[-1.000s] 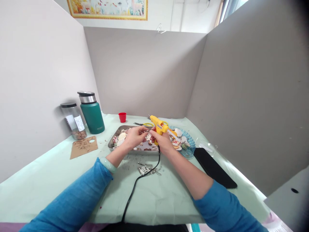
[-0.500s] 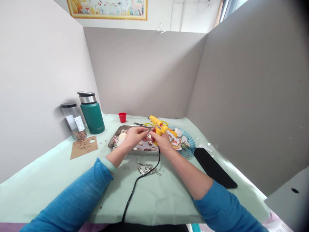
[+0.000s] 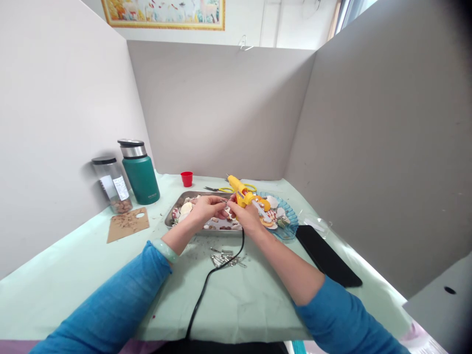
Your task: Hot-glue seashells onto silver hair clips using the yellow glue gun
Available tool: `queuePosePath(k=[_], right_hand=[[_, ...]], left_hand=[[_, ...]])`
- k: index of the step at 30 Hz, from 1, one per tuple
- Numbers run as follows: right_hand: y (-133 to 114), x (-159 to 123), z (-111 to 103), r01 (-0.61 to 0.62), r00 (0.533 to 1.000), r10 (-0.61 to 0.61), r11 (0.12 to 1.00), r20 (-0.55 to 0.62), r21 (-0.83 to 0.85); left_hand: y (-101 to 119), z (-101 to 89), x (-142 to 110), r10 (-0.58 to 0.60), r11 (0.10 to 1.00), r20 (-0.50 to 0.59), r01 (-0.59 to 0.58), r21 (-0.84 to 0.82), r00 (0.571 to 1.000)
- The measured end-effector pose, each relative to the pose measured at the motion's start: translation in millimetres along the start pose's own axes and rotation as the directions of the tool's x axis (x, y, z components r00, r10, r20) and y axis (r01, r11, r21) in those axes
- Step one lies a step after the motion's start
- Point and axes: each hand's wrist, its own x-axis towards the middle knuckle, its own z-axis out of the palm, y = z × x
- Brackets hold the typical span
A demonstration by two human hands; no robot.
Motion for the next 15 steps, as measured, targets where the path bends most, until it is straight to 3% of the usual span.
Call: queuePosePath(k=[15], right_hand=[[8.5,3.3,-1.1,-0.038,0.999,0.038,0.999,-0.034,-0.003]], left_hand=[[-4.1,-2.9,3.6,0.031,0.985,0.060,-0.020,-0.170,0.998]])
